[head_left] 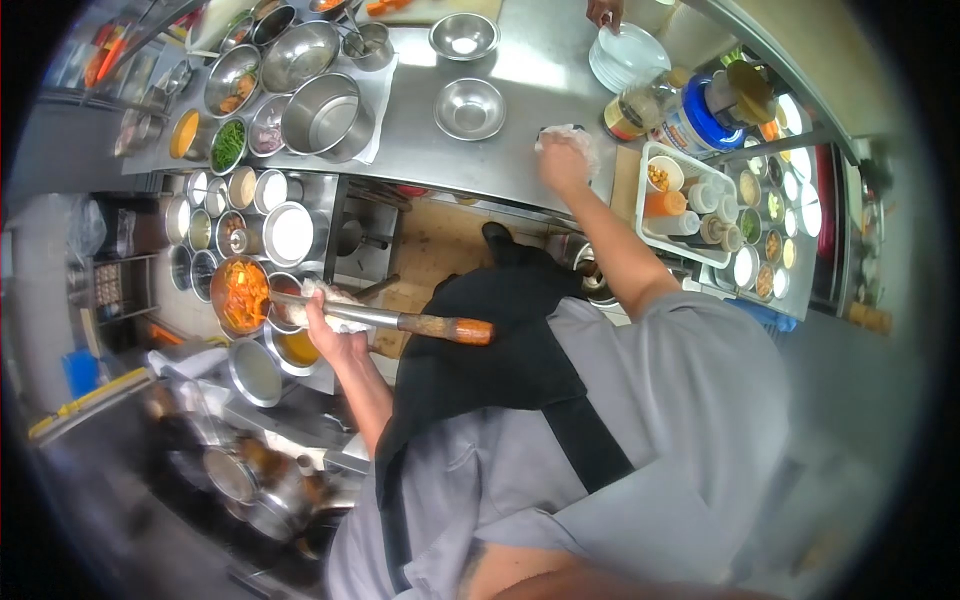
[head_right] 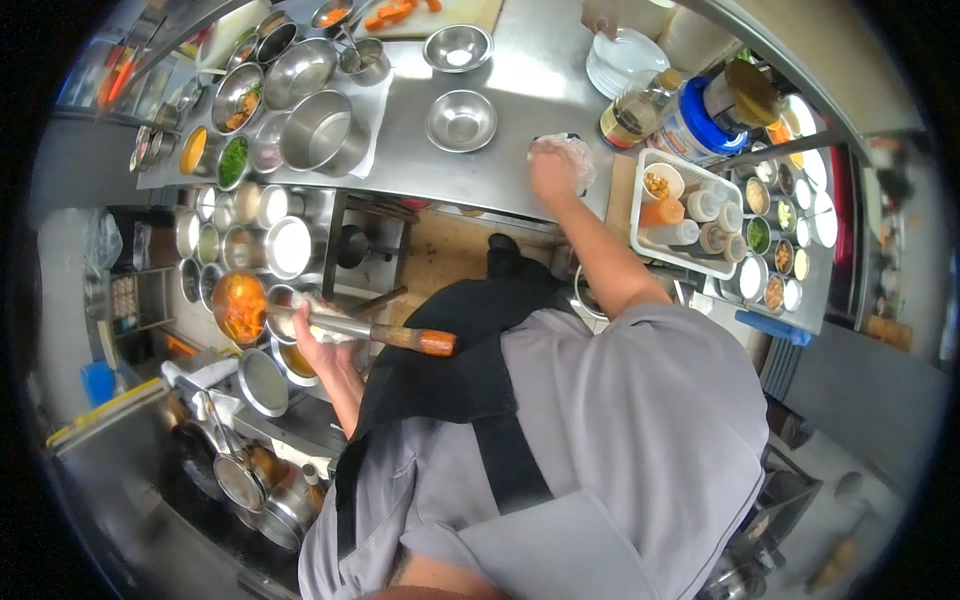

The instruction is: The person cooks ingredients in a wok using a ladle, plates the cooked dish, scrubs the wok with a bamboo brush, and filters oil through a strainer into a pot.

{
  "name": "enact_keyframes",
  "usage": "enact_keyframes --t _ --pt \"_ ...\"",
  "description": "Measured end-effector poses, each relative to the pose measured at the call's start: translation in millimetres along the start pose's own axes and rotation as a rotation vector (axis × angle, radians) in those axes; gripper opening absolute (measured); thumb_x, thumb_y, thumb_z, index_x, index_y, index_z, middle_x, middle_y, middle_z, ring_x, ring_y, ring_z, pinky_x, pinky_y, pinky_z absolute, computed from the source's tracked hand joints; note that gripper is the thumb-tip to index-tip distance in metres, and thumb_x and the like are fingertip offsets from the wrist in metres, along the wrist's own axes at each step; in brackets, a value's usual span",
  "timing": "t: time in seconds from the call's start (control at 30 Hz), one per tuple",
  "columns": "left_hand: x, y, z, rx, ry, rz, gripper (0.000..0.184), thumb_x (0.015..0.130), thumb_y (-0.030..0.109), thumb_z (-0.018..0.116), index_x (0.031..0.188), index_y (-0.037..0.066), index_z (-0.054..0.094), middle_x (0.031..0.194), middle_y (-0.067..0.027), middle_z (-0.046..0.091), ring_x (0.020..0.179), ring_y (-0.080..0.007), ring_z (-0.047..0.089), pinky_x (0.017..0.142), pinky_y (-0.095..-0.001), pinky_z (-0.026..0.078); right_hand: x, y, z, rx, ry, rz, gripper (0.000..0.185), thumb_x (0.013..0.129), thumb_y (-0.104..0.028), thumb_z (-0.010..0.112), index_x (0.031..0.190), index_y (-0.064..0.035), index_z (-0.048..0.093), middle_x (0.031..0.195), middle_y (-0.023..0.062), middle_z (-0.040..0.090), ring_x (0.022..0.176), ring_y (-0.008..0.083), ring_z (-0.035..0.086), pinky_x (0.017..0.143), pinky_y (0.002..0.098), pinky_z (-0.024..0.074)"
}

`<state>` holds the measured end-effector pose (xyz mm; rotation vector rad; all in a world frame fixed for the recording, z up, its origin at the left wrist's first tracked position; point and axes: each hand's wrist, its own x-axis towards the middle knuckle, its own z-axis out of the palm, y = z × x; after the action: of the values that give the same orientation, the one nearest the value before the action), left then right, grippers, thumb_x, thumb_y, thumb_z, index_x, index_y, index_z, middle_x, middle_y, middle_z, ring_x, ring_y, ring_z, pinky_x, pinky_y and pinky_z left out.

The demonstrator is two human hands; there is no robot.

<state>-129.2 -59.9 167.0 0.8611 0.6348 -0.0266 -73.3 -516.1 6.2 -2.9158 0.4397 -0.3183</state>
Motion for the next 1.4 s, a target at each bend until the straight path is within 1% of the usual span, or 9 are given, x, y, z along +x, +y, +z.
enact_keyframes --t 0.13,0.2,0.23,0.53,0.77,0.9,1.13,1.23,1.4 --pt "2.4 -0.1 -10.9 0.046 0.016 0.004 0.021 0.088 0.021 0.064 0.097 0.004 0.058 0.081 -0.007 0.06 0.069 -0.0196 0.06 0.061 -0.0329 0.05 -17.7 39.1 36.9 -0.123 0.116 -0.001 0.026 0.088 -0.014 0.05 0.104 -0.0075 0.069 0.103 0.0198 0.069 0.1 0.0337 0.065 0.087 0.0465 0.0518" --pt "8.5 -5.0 -3.4 0.078 0.097 0.022 0.02 0.088 0.023 0.065 0.097 0.006 0.058 0.081 -0.0054 0.06 0.071 -0.0193 0.061 0.061 -0.0343 0.051 -12.8 56.7 34.0 0.007 -0.085 0.154 0.028 0.086 -0.009 0.048 0.102 -0.0089 0.071 0.103 0.0197 0.069 0.099 0.0334 0.065 0.087 0.0461 0.0518" --pt "6.6 -6.0 -2.5 0.102 0.13 0.025 0.02 0.088 0.024 0.065 0.097 0.007 0.058 0.082 -0.0049 0.061 0.072 -0.0191 0.061 0.062 -0.0352 0.051 -10.9 88.7 76.8 0.007 0.006 0.066 0.028 0.094 -0.021 0.047 0.099 -0.0051 0.07 0.097 0.0215 0.068 0.089 0.0354 0.067 0.079 0.0488 0.0543" --pt "12.9 -10.4 -1.8 0.128 0.004 0.077 0.04 0.086 0.024 0.068 0.115 0.003 0.053 0.091 -0.0086 0.06 0.081 -0.0219 0.062 0.071 -0.0376 0.054 0.9 64.7 -1.7 0.003 0.037 0.226 0.017 0.083 -0.018 0.058 0.089 -0.0098 0.072 0.091 0.017 0.071 0.086 0.031 0.071 0.076 0.0457 0.0566" --pt "1.6 -8.8 23.9 0.173 -0.018 0.057 0.04 0.084 0.027 0.068 0.112 0.004 0.054 0.088 -0.0085 0.059 0.076 -0.021 0.061 0.064 -0.0366 0.053 -13.0 27.0 -3.2 0.01 -0.25 0.203 0.026 0.084 -0.028 0.062 0.095 -0.0057 0.07 0.096 0.0175 0.071 0.09 0.0327 0.069 0.078 0.046 0.0544" --pt "2.5 -11.6 26.6 0.284 -0.07 0.029 0.028 0.088 0.034 0.063 0.101 0.01 0.057 0.087 -0.0045 0.06 0.079 -0.0209 0.061 0.07 -0.0364 0.05 -31.4 -35.8 -29.0 0.342 -0.406 -0.093 0.036 0.086 -0.036 0.064 0.102 -0.0046 0.071 0.098 0.0179 0.071 0.091 0.0379 0.067 0.081 0.0468 0.0523" --pt "9.6 -14.8 32.4 0.258 -0.126 -0.037 0.032 0.086 0.031 0.066 0.104 0.006 0.057 0.089 -0.0075 0.059 0.079 -0.023 0.06 0.068 -0.0386 0.051 -56.0 -117.4 -97.6 0.728 -0.723 -0.445 0.046 0.09 -0.046 0.062 0.106 -0.0041 0.071 0.093 0.0157 0.072 0.088 0.0277 0.069 0.079 0.039 0.0531" --pt "5.7 -14.8 37.2 0.26 -0.14 -0.047 0.035 0.085 0.029 0.067 0.108 0.005 0.057 0.09 -0.0088 0.059 0.078 -0.0233 0.06 0.066 -0.0393 0.052 -62.0 -139.8 -140.1 0.963 -0.995 -0.248 0.055 0.095 -0.051 0.054 0.109 -0.0006 0.068 0.096 0.0142 0.071 0.088 0.0212 0.069 0.077 0.0342 0.0541" --pt "0.1 -13.8 39.6 0.309 -0.121 -0.059 0.034 0.085 0.028 0.067 0.107 0.004 0.057 0.089 -0.0087 0.059 0.077 -0.0229 0.06 0.065 -0.0386 0.052 -69.3 -150.5 -144.5 1.229 -1.064 -0.091 0.055 0.096 -0.052 0.052 0.107 -0.0002 0.068 0.101 0.0144 0.069 0.083 0.0187 0.069 0.072 0.0308 0.0552"
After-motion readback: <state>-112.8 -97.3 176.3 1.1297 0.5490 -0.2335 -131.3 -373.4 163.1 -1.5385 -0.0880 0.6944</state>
